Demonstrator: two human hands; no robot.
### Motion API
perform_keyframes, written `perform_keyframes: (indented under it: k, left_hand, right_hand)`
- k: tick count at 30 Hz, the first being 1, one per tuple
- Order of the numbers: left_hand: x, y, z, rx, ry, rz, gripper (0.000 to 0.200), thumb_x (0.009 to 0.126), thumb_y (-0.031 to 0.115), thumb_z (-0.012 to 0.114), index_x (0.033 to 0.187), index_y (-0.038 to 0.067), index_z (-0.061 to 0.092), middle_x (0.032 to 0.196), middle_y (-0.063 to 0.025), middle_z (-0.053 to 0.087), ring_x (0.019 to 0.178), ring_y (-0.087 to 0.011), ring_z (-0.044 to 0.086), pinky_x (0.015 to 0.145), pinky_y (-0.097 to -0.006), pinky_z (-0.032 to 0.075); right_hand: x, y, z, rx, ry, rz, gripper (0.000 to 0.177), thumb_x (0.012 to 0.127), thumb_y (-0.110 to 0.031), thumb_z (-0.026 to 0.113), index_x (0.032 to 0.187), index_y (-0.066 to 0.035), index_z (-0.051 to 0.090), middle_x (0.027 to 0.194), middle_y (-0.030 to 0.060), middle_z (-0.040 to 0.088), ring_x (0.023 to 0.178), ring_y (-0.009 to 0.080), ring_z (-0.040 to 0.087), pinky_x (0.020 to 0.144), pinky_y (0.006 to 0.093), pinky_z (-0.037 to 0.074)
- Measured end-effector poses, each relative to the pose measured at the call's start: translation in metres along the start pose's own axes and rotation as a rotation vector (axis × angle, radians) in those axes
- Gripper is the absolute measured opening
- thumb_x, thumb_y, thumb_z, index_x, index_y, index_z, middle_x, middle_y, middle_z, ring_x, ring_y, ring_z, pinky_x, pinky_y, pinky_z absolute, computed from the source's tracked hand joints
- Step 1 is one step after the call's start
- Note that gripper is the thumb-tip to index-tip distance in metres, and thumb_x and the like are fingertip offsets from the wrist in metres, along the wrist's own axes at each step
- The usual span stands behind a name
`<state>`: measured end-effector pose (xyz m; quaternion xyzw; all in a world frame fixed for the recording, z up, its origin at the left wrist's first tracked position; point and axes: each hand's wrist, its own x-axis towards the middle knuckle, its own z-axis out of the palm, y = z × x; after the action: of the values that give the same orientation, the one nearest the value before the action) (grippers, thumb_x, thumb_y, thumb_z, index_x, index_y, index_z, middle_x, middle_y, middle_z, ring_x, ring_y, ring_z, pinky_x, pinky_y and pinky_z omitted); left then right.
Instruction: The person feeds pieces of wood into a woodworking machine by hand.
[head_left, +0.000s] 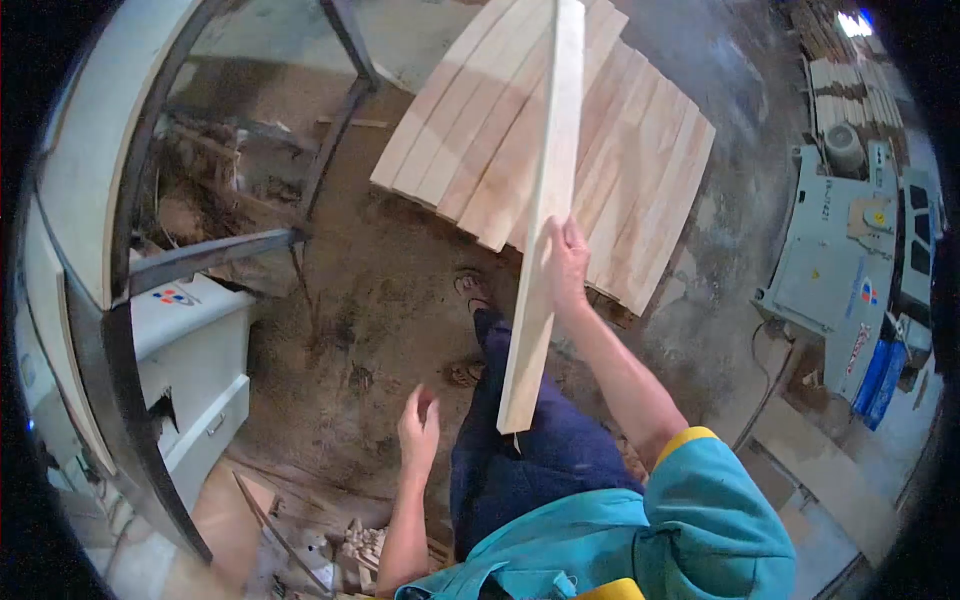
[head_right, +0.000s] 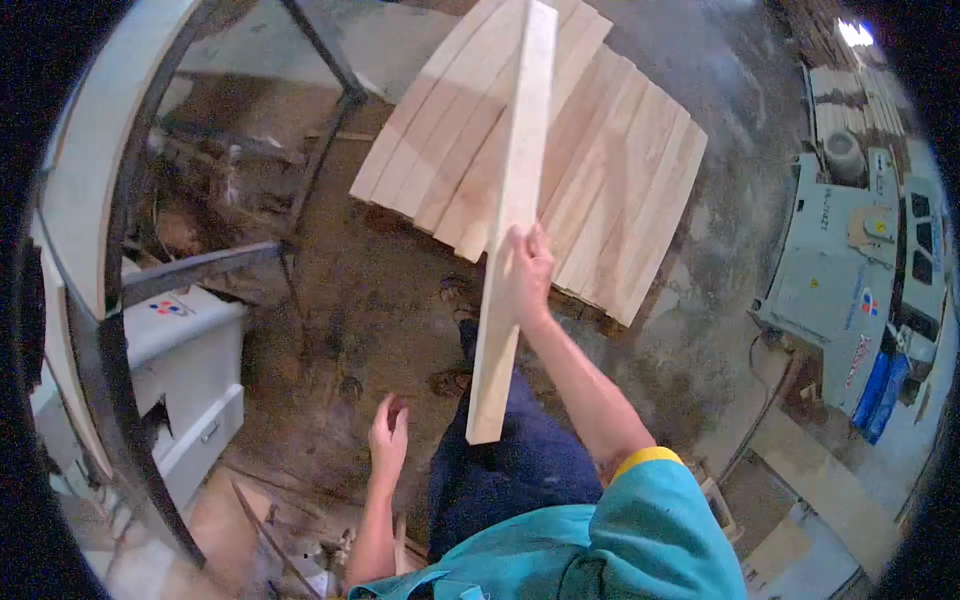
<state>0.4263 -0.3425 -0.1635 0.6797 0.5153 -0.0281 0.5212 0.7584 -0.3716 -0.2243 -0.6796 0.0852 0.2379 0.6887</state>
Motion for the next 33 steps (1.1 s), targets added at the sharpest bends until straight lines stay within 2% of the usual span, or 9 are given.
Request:
perform_keyframes:
  k: [1,6,11,14,16,20,27,29,33]
  left_hand:
    - [-0.009,-0.023,0.004,0.001,-0.024,-0.067,0.037,0.092,0.015,0.058,0.125,-0.001,0.052,0.103,-0.0175,0.066,0.094,-0.0263,0.064,0.083,-0.0349,0.049]
    - [-0.069,-0.137,0.013,0.169,-0.184,-0.320,0.034,0.092,0.017,0.056,0.121,-0.001,0.054,0.102,-0.0201,0.066,0.095,-0.0282,0.065,0.084,-0.0371,0.049]
    - [-0.071,-0.159,0.020,0.265,-0.317,-0.487,0.033,0.093,0.019,0.054,0.120,0.000,0.055,0.103,-0.0192,0.066,0.095,-0.0282,0.065,0.085,-0.0363,0.049]
    - [-0.045,-0.148,0.025,0.294,-0.366,-0.490,0.035,0.094,0.022,0.054,0.120,-0.001,0.054,0.104,-0.0177,0.066,0.096,-0.0264,0.064,0.086,-0.0345,0.048]
    - [-0.022,-0.133,0.041,0.139,-0.227,-0.452,0.035,0.095,0.024,0.055,0.121,0.000,0.054,0.104,-0.0148,0.065,0.097,-0.0232,0.063,0.088,-0.0333,0.047]
    - [-0.001,-0.125,0.065,-0.100,-0.198,-0.624,0.034,0.095,0.023,0.055,0.121,0.001,0.054,0.105,-0.0123,0.064,0.098,-0.0202,0.061,0.088,-0.0319,0.047]
    - [0.007,-0.101,0.080,-0.052,-0.236,-0.481,0.033,0.096,0.020,0.054,0.123,0.002,0.054,0.105,-0.0114,0.064,0.097,-0.0183,0.061,0.087,-0.0298,0.047]
    - [0.004,-0.104,0.082,-0.019,-0.229,-0.471,0.032,0.095,0.019,0.054,0.123,0.003,0.054,0.106,-0.0117,0.065,0.097,-0.0183,0.061,0.087,-0.0297,0.047]
    - [-0.015,-0.116,0.087,-0.213,-0.158,-0.575,0.032,0.095,0.019,0.054,0.123,0.004,0.055,0.106,-0.0114,0.066,0.096,-0.0175,0.062,0.087,-0.0297,0.047]
  right_hand:
    - [0.023,0.013,-0.018,-0.049,0.076,-0.103,0.050,0.094,-0.021,0.058,0.137,-0.001,0.044,0.116,0.0088,0.062,0.102,0.0143,0.058,0.088,0.0266,0.046]
    - [0.115,0.052,-0.068,-0.352,0.318,-0.012,0.062,0.092,-0.027,0.060,0.140,0.002,0.037,0.125,0.0196,0.057,0.113,0.0223,0.056,0.094,0.0311,0.043]
    - [0.185,0.076,-0.075,-0.314,0.313,-0.087,0.055,0.090,-0.023,0.061,0.135,0.004,0.044,0.120,0.0204,0.061,0.113,0.0243,0.057,0.092,0.0349,0.044]
    - [0.233,0.093,-0.067,-0.418,0.354,-0.077,0.054,0.088,-0.026,0.062,0.130,0.004,0.048,0.118,0.0189,0.062,0.109,0.0251,0.058,0.093,0.0360,0.043]
    - [0.270,0.115,-0.070,-0.458,0.356,-0.104,0.058,0.087,-0.031,0.064,0.131,0.002,0.048,0.119,0.0175,0.061,0.112,0.0260,0.056,0.095,0.0372,0.042]
    - [0.322,0.131,-0.058,-0.494,0.457,-0.185,0.059,0.082,-0.032,0.068,0.125,0.004,0.053,0.115,0.0234,0.061,0.110,0.0335,0.058,0.094,0.0394,0.044]
    - [0.368,0.153,-0.065,-0.791,0.352,-0.026,0.052,0.081,-0.032,0.066,0.120,0.003,0.058,0.116,0.0216,0.061,0.110,0.0318,0.058,0.095,0.0374,0.043]
    - [0.362,0.134,-0.053,-0.639,0.215,0.330,0.062,0.088,-0.034,0.059,0.138,-0.001,0.042,0.130,0.0154,0.053,0.116,0.0298,0.053,0.094,0.0401,0.042]
    - [0.324,0.115,-0.072,-0.366,-0.039,0.280,0.073,0.090,-0.035,0.056,0.148,-0.009,0.020,0.138,0.0099,0.044,0.120,0.0240,0.048,0.089,0.0425,0.041]
